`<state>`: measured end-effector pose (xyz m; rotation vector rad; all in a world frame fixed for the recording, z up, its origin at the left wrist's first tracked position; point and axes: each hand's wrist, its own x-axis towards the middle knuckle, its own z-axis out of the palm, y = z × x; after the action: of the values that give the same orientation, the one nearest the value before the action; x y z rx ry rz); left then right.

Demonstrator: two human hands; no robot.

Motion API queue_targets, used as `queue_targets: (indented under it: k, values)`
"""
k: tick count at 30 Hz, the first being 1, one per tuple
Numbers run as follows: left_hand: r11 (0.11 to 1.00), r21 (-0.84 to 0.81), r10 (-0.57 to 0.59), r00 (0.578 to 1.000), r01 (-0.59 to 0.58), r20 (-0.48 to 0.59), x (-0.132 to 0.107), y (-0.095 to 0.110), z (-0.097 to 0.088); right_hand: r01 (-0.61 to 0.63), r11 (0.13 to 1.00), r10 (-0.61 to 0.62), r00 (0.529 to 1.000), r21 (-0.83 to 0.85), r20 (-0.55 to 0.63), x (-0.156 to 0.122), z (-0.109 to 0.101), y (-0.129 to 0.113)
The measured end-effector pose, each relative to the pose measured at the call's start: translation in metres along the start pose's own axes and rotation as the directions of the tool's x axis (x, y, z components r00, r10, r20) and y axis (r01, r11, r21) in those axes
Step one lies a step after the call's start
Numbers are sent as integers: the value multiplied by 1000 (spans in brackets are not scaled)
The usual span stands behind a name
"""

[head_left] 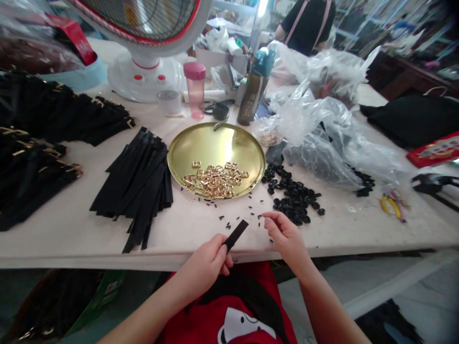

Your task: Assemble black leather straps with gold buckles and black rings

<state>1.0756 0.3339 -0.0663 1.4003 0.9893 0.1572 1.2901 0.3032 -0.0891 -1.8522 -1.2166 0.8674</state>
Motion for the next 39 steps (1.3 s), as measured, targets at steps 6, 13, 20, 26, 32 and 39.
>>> queue_targets:
  k: [6, 13, 20, 26, 32, 39]
  values:
    - [996, -94, 6, 999, -10, -50, 7, 4, 0, 136, 736, -283, 952, -663, -119, 64, -33, 5]
    - [998, -58, -6, 996, 0, -94, -10, 6, 7, 167, 518, -296, 955, -839, 8, 83, -22, -4]
    - [989, -84, 106, 977, -123, -186, -18, 12, 14, 56, 962, -69, 997, 266, 40, 27, -8, -26]
    - [972, 146, 221, 922, -182, -318, -27, 25, 18, -325, 511, 7, 927, 796, 374, -28, 12, -48]
    - [920, 373, 262, 897, -121, -356, -39, 23, 20, -315, 488, 49, 941, 814, 335, -38, 23, -39]
    - [847, 525, 263, 921, -78, -287, -48, 23, 18, -173, 718, 82, 983, 674, 165, -45, 31, -34]
